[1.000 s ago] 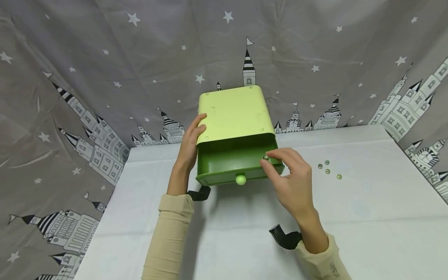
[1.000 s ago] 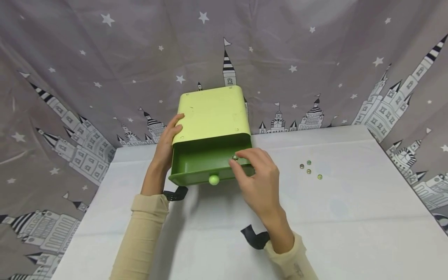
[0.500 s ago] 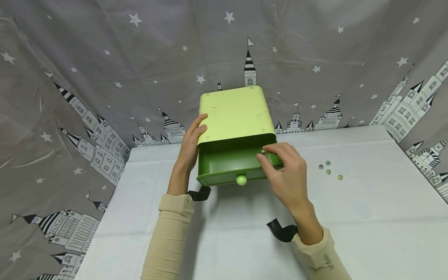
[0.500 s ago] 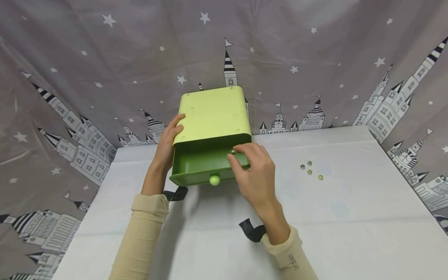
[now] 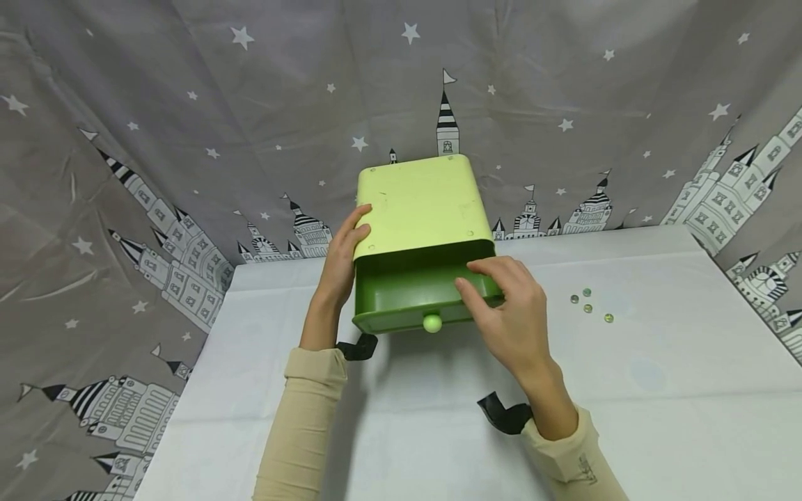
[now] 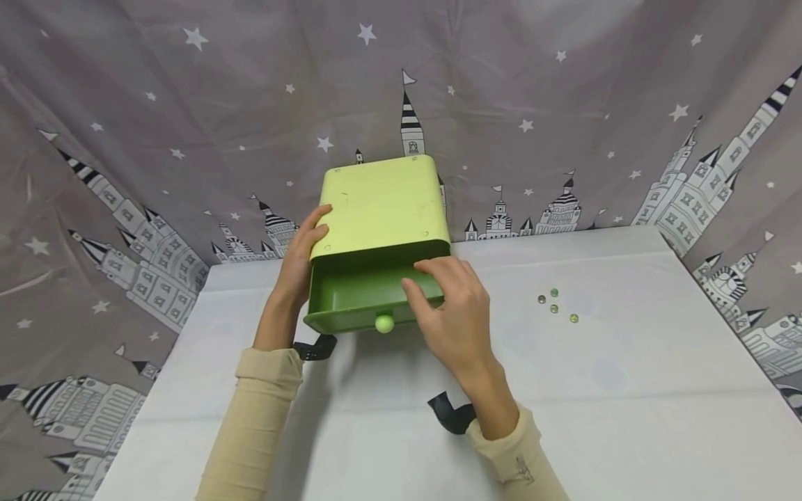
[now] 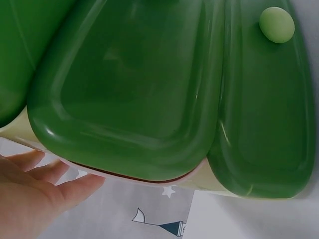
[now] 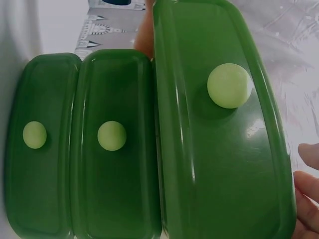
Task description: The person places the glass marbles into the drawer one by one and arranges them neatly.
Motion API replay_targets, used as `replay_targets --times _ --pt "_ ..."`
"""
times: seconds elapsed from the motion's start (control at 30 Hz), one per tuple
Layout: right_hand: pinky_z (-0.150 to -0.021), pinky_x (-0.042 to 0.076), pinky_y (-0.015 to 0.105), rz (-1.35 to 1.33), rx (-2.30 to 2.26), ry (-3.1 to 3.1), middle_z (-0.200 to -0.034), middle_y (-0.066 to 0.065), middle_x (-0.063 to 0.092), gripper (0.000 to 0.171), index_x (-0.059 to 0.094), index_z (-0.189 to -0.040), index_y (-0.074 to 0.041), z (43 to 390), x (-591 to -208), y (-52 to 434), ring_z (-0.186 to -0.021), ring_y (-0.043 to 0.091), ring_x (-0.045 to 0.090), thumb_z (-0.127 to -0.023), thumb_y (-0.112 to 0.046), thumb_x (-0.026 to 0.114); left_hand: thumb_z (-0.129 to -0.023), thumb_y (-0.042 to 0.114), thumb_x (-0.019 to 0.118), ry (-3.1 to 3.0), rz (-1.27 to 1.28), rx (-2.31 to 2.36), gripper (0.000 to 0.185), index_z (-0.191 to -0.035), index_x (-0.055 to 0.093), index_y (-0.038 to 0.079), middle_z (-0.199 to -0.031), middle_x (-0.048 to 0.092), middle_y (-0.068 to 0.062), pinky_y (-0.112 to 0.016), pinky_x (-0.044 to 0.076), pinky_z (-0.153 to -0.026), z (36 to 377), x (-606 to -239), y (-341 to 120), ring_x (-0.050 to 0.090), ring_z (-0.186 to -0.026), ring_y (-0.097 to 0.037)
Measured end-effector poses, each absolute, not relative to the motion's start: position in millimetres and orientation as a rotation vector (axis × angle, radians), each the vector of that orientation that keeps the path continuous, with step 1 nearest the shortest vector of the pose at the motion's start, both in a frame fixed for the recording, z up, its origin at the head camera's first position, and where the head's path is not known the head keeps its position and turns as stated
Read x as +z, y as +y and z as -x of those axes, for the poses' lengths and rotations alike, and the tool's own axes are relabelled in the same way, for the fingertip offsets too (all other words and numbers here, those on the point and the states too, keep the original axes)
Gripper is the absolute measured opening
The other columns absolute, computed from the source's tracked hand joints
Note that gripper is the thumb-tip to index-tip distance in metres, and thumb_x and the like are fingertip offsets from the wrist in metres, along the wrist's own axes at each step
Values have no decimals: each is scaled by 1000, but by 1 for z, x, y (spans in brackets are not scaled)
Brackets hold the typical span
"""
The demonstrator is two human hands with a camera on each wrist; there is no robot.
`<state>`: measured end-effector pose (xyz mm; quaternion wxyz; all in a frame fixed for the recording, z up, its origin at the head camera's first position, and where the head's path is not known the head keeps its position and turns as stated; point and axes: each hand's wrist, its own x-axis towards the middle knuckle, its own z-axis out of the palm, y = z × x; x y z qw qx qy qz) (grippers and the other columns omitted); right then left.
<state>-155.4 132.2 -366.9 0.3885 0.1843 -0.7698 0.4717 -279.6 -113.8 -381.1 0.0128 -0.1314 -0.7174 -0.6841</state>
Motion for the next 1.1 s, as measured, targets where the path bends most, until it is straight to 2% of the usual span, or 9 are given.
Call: replay_targets --times 0.3,0.5,0.9,1.1 --pt "-84 48 38 -459 1211 -1948 -96 16 69 21 72 -97 7 154 -366 132 -93 29 63 -78 1 80 -103 33 45 -2265 400 -2084 51 -152 41 19 -160 23 6 -43 18 -116 280 -382 -115 17 -146 -12" --pt "-84 47 37 -430 1231 -1923 -94 15 70 18 73 -96 7 150 -364 134 -92 29 64 -79 3 78 -103 33 45 -2238 423 -2125 51 -152 41 19 -160 24 5 -42 20 -115 280 -381 -111 18 -146 -12" --pt "-81 47 34 -404 1241 -1877 -91 13 70 17 74 -94 5 140 -375 136 -89 29 63 -77 4 79 -103 36 45 -2268 413 -2081 51 -152 40 21 -160 23 6 -44 15 -116 280 -382 -112 15 -146 -12" --pt "-83 46 30 -410 1258 -1895 -92 13 70 15 73 -95 6 138 -374 137 -90 27 63 -82 0 76 -103 35 44 -2270 408 -2071 51 -152 40 21 -160 23 7 -45 15 -116 279 -383 -115 16 -146 -13"
